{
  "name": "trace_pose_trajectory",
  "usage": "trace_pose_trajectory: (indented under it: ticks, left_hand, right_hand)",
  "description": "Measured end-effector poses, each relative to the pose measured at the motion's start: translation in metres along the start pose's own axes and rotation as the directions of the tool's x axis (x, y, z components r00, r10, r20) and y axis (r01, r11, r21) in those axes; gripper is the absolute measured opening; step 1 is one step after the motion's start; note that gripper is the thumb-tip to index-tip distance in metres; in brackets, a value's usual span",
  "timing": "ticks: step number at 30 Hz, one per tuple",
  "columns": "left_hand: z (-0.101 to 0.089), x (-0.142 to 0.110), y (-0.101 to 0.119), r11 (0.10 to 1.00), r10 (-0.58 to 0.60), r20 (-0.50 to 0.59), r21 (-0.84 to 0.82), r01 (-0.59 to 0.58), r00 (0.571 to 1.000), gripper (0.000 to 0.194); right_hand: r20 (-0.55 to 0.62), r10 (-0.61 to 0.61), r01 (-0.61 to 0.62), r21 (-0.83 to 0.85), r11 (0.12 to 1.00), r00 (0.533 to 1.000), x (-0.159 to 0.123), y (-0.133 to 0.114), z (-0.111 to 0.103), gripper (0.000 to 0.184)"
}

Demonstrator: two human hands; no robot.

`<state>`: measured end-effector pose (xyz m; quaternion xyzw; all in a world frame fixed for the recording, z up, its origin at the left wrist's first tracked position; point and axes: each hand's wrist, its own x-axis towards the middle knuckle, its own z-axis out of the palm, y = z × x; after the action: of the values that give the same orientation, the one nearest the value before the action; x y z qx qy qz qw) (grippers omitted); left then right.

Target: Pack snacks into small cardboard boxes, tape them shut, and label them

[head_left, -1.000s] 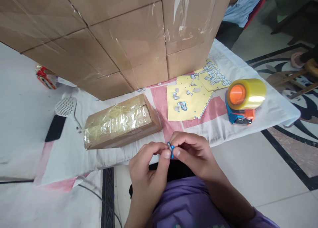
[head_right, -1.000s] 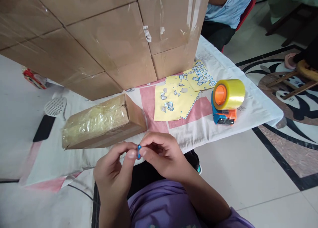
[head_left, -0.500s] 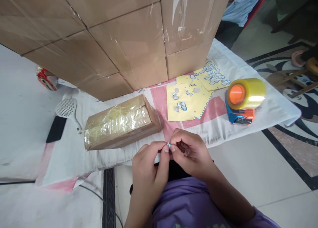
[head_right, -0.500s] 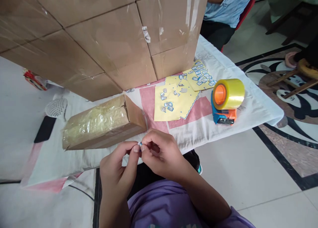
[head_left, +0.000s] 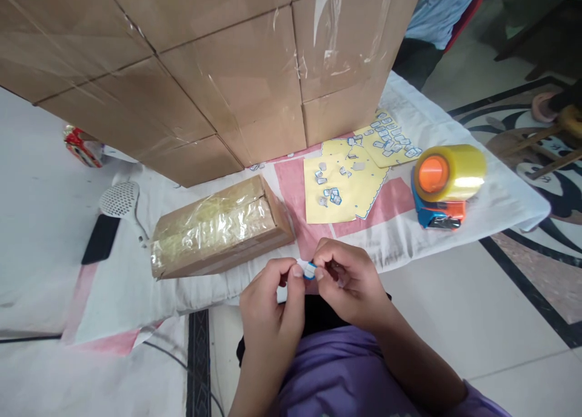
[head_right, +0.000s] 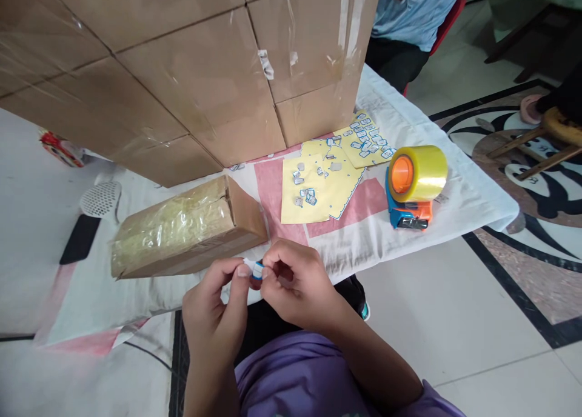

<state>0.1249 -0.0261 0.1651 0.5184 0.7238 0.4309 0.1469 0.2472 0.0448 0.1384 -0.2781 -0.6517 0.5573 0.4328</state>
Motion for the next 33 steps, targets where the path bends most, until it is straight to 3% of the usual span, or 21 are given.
trace_pose_trajectory:
  ticks: [15,22,33]
  left_hand:
    - [0.008,0.001,-0.001,0.997,-0.072,-0.025,0.023,0.073,0.997,0.022]
    - [0.015,0.004,-0.002,1.000,0.006,0.035,0.024,-0.007,0.999,0.021]
    - [0.037,0.004,0.007,0.997,0.067,0.038,0.041,-0.068,0.997,0.019]
  right_hand:
    - [-0.026,0.021,-0.023,-0.059,0.998,0.999,-0.001,0.002,-0.008,0.018]
    - [-0.069,0.000,-0.007,-0.104,0.995,0.998,-0.008,0.004,-0.019,0.018]
    - [-0.157,-0.005,-0.016,-0.133,0.991,0.988,-0.024,0.009,-0.043,0.018]
